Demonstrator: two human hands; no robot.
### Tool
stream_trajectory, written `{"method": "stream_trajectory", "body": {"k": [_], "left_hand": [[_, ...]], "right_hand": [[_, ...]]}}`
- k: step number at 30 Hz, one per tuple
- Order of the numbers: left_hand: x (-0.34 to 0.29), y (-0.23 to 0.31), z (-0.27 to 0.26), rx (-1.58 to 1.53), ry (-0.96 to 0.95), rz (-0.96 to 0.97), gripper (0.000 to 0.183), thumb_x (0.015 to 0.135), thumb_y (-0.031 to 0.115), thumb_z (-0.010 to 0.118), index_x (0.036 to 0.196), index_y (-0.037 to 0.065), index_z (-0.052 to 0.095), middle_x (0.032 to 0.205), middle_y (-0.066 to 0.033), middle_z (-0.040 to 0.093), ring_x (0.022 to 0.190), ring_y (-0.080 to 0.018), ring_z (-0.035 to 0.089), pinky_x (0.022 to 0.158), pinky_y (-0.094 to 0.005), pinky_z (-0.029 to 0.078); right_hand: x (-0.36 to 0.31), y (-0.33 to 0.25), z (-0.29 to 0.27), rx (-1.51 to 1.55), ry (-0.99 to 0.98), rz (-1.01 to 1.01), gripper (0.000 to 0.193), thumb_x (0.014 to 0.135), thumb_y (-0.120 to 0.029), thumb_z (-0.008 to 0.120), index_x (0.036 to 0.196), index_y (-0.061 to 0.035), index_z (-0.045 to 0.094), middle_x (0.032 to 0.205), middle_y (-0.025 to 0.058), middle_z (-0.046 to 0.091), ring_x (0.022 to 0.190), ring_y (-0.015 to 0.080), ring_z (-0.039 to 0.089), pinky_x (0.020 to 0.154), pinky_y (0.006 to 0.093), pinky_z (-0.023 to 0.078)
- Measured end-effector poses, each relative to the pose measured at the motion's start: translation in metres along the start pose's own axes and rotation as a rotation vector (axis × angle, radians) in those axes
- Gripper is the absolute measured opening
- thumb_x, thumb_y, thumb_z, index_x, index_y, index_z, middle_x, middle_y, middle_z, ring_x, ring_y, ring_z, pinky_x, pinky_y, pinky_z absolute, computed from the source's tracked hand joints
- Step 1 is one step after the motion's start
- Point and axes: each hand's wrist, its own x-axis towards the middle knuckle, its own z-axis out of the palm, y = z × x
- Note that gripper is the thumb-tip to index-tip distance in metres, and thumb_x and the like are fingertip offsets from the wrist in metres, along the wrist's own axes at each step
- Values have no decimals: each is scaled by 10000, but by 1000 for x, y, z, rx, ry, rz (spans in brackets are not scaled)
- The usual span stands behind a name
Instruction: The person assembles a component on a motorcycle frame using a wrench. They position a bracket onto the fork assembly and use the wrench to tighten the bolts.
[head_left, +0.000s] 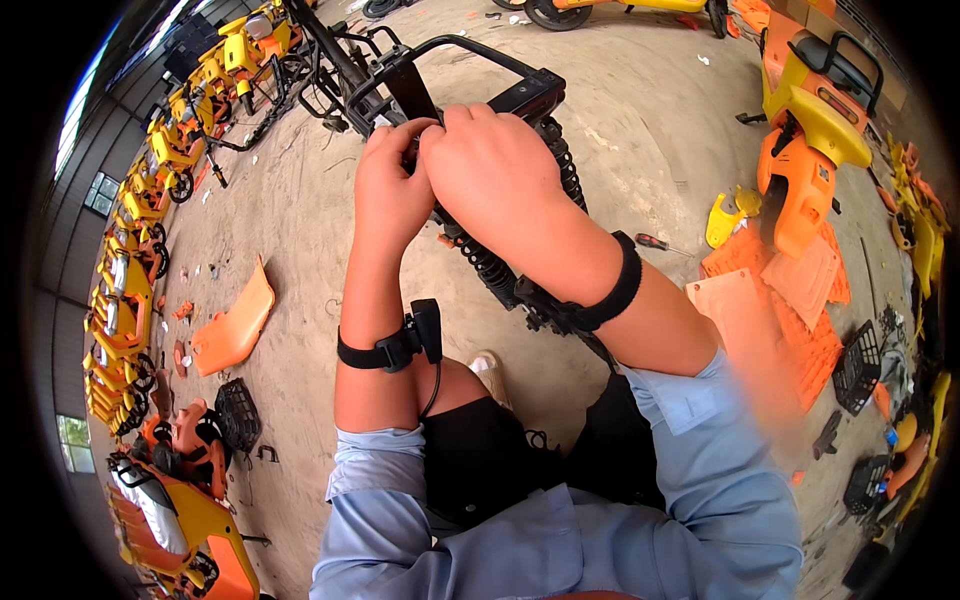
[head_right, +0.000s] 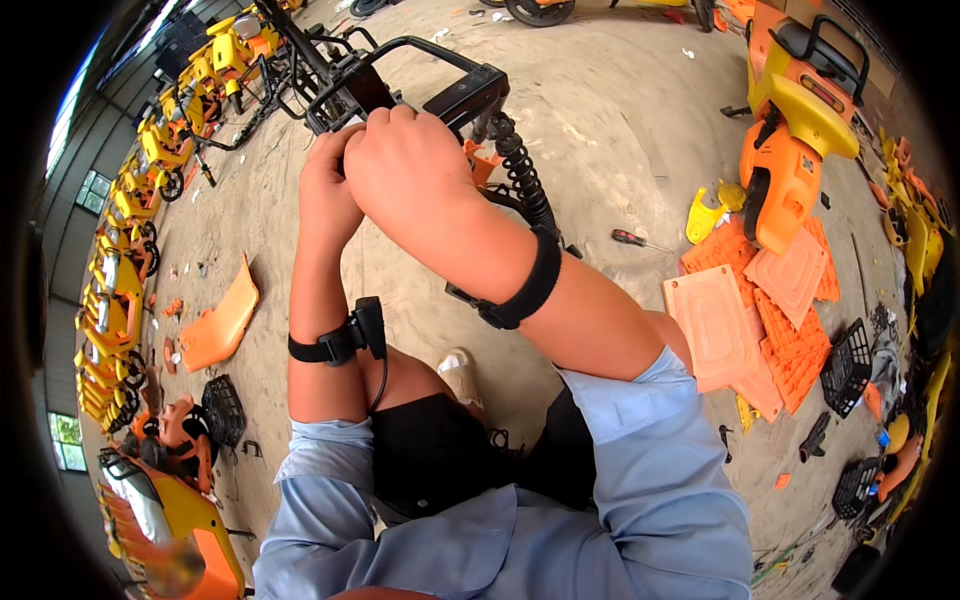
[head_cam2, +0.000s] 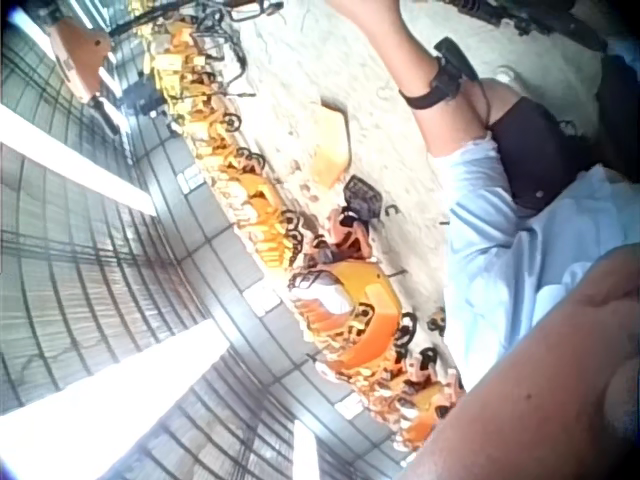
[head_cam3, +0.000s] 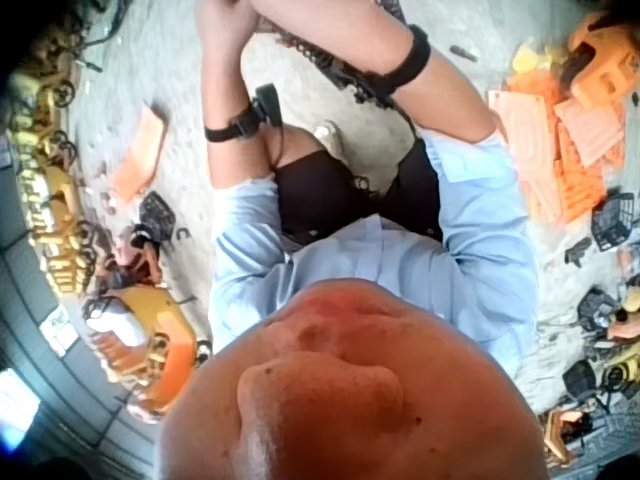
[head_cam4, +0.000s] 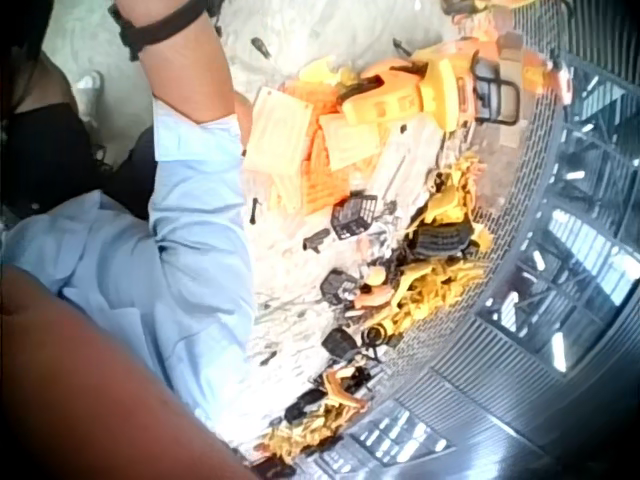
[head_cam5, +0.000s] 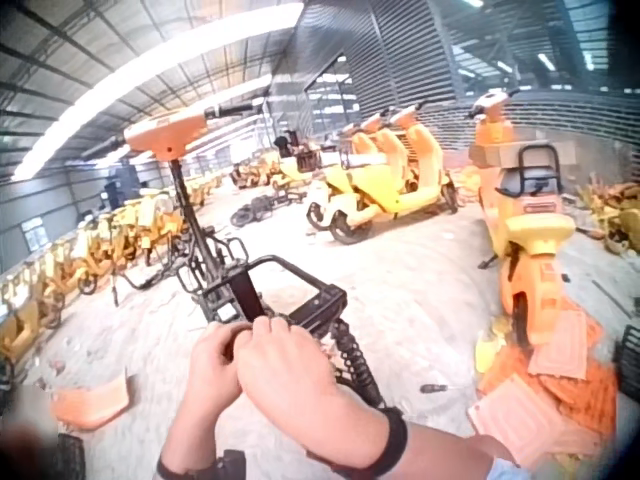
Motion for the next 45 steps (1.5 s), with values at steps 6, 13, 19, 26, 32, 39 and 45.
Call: {"method": "stream_trajectory", "body": {"k": [6,13,19,26,32,39,45], "left_hand": [[2,2,-4,-7,-22,-58,243,883,59,660,1105,36,755,830,-81,535,737,-195,549,681,-327,472],[-2,-4,-7,6,-24,-39,270,898,49,646,1149,36,747,812,-37,476,712,-148,495,678,-299,445],[1,-1,-5,-10,-22,-28,256,896,51,651,1132,38,748,821,-34,480,713,-149,494,674,-301,445],[1,-2,-6,16,-29,-39,252,896,55,656,1128,47,752,820,-33,487,722,-146,503,675,-297,450],[1,-3,0,-19,-15,-26,259,864,111,732,1114,50,758,816,-77,555,761,-213,568,711,-335,491],[0,-11,-3,85,-27,8,258,880,89,698,1124,26,752,863,-75,564,787,-201,582,718,-320,496],[0,0,-3,40,-6,-51,240,883,80,658,1097,52,763,834,-84,539,739,-205,558,686,-331,487]], "right_hand": [[6,24,-23,207,130,68,108,833,-96,681,889,-13,720,910,135,690,919,304,704,742,414,587],[15,56,-17,232,189,-117,300,795,-18,658,1019,-154,803,904,49,682,965,279,666,827,418,534],[17,74,21,348,51,-196,394,791,36,637,1045,-207,817,920,-2,688,1037,237,631,931,374,470],[17,67,14,266,64,-222,308,804,0,648,992,-183,810,929,6,699,1000,247,658,902,381,499],[-7,-7,8,-145,15,-37,190,800,-61,675,970,-1,731,857,116,664,862,282,680,757,380,569],[6,1,-26,207,270,38,184,755,-53,707,933,-4,712,846,118,660,853,293,673,751,390,567],[13,56,-13,276,95,-107,258,760,-16,710,960,-144,811,923,63,708,973,286,672,901,408,536]]}}
